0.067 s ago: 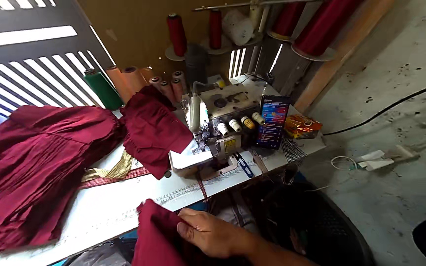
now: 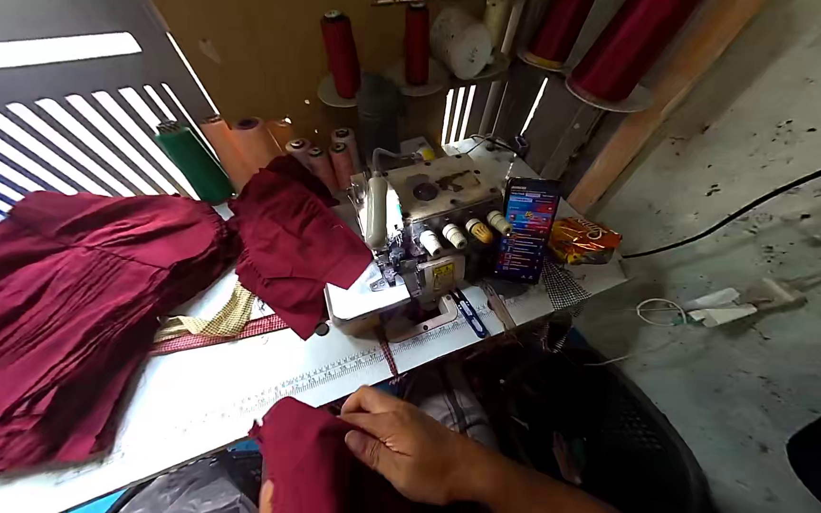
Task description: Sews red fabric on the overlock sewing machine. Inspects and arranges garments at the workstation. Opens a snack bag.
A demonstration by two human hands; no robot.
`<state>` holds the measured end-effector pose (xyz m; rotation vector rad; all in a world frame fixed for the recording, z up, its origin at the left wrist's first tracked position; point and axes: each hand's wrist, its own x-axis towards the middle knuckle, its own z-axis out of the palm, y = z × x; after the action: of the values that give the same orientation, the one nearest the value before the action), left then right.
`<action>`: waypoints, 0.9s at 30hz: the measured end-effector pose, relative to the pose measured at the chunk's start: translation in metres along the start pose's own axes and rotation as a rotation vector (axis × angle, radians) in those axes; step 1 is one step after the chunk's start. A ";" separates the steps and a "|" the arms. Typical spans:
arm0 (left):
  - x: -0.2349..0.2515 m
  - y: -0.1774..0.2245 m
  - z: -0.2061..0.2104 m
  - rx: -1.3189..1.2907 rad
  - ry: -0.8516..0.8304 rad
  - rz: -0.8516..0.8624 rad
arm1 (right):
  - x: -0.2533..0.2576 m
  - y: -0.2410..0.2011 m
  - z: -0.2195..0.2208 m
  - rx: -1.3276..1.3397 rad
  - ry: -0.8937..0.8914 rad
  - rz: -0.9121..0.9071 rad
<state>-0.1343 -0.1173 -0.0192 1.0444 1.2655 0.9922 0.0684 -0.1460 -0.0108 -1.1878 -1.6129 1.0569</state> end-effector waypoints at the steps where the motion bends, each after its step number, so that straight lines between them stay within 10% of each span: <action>1: 0.009 -0.020 -0.016 0.123 -0.189 0.306 | -0.006 -0.002 -0.003 -0.051 0.066 -0.031; 5: 0.038 -0.012 -0.037 0.320 -0.495 0.701 | -0.034 0.002 -0.021 0.091 0.131 -0.101; 11: 0.029 -0.033 -0.005 0.318 -0.295 0.504 | -0.050 0.001 -0.018 -0.052 0.193 -0.149; 17: -0.025 -0.037 0.010 0.096 -0.709 0.157 | -0.054 -0.006 -0.019 -0.132 0.201 -0.108; 22: -0.031 -0.035 -0.006 0.199 -0.910 0.225 | -0.056 -0.008 -0.030 0.119 -0.162 -0.017; 27: -0.025 -0.033 0.025 0.130 -0.697 0.379 | -0.061 -0.012 -0.037 0.141 0.240 -0.130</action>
<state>-0.1109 -0.1513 -0.0449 1.5957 0.5708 0.7177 0.1121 -0.2027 0.0018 -1.0578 -1.3868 0.8929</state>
